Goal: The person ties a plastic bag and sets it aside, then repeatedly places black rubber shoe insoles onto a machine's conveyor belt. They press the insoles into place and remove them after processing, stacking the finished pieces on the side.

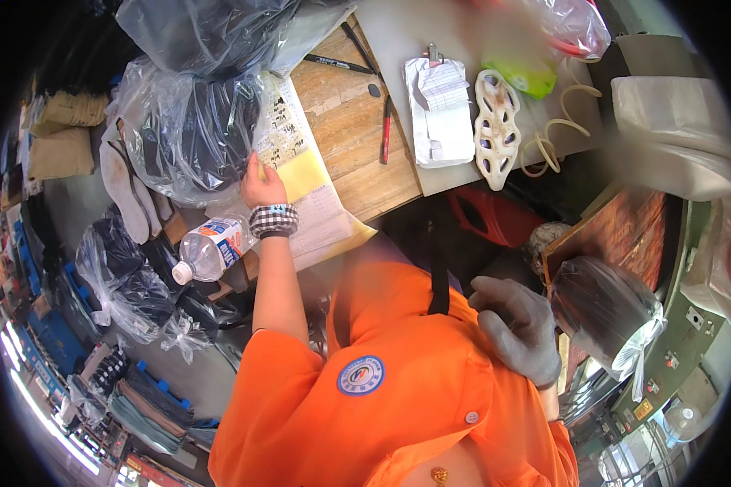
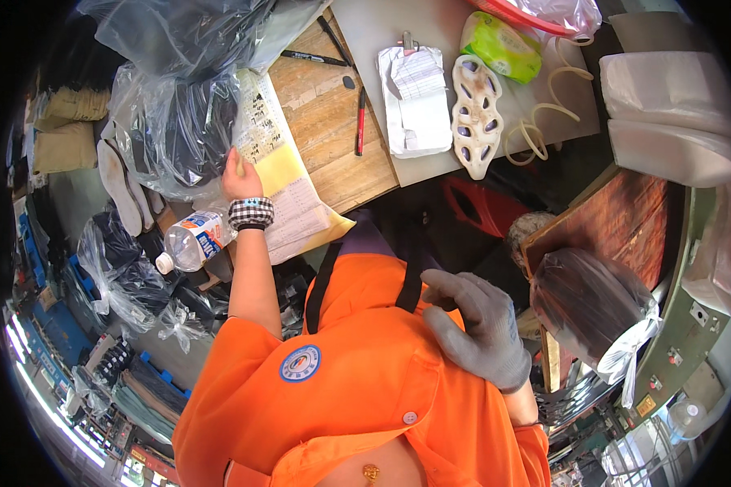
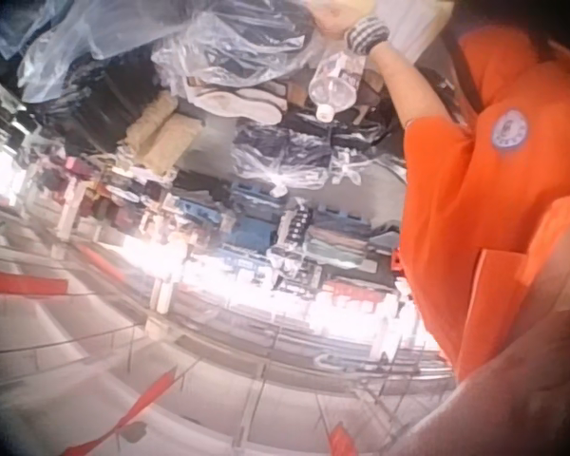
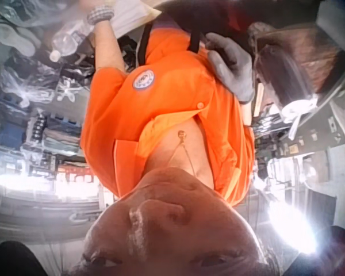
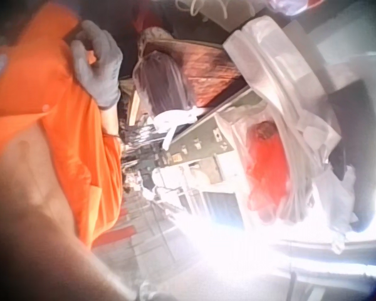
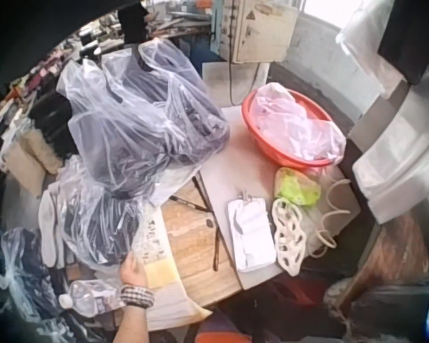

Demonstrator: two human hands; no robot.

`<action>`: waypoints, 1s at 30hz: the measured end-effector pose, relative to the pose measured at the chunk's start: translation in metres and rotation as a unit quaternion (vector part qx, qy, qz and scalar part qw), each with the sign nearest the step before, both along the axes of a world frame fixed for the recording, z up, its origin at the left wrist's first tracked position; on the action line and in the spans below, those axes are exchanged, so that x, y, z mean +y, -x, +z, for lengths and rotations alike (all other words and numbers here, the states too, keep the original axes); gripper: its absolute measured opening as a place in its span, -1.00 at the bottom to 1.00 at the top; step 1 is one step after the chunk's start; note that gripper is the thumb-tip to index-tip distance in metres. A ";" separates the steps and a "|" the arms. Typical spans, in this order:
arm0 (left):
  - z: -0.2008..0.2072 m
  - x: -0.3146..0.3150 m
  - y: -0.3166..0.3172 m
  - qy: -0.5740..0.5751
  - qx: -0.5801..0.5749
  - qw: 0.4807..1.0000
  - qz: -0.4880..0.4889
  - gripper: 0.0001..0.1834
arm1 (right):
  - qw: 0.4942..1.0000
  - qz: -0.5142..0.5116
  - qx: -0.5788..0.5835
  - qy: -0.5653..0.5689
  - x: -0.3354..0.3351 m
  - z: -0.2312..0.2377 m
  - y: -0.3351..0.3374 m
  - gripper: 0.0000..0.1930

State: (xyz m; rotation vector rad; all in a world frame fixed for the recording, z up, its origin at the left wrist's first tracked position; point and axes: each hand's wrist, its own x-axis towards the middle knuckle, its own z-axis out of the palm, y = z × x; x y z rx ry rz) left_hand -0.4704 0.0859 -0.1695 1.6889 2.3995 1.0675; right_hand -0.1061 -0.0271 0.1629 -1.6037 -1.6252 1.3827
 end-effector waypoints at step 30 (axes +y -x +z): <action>0.030 0.108 -0.026 0.341 0.098 0.928 -0.117 -0.82 | 0.999 -0.026 0.024 0.028 0.016 -0.013 -0.015 -0.62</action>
